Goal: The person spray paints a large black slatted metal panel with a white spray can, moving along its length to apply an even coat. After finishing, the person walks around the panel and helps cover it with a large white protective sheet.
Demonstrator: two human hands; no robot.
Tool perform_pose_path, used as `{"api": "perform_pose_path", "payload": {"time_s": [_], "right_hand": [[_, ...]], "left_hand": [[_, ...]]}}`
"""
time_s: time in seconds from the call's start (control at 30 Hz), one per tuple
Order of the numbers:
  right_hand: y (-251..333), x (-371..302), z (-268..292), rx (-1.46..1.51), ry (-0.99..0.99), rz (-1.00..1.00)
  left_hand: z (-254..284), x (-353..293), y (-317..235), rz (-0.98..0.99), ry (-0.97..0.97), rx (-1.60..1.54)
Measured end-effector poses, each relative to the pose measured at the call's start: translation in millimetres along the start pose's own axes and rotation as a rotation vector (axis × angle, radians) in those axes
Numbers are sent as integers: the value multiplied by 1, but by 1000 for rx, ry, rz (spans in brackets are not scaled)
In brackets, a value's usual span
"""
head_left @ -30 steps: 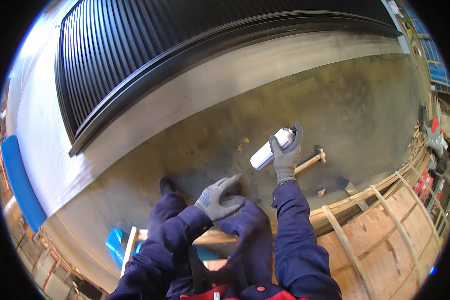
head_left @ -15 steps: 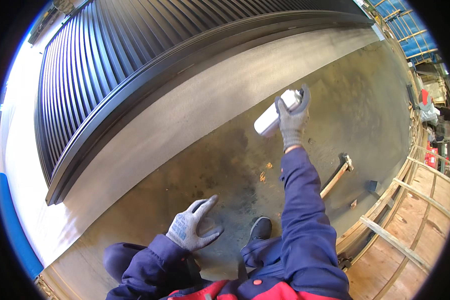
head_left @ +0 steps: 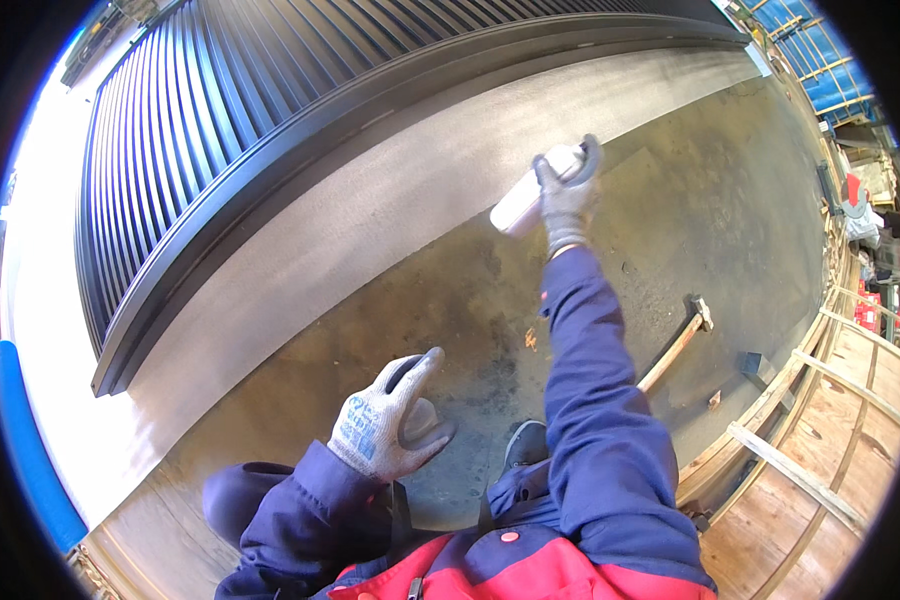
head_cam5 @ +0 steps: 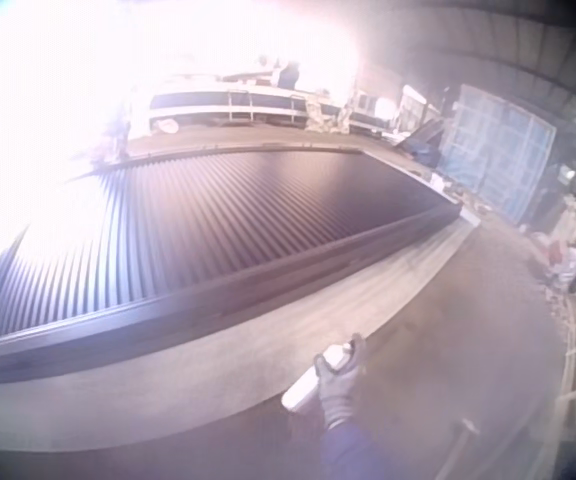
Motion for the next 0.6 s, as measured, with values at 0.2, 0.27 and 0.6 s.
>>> {"api": "perform_pose_path", "payload": {"time_s": [0.2, 0.27, 0.6], "right_hand": [[72, -130, -38, 264, 211, 66], [100, -170, -48, 276, 413, 98], [0, -50, -4, 284, -72, -19]], "left_hand": [[-6, 20, -7, -24, 8, -29], [-4, 27, -10, -18, 7, -42], [-2, 27, -24, -117, 11, -108]]}}
Point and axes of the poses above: each hand's wrist, its own x-axis towards the middle knuckle, its own z-axis out of the back of the hand, y = z × x, the point moved 5 cm from there along x, towards the middle knuckle, and after that the axes turned 14 degrees about z, right-handed, at the moved point
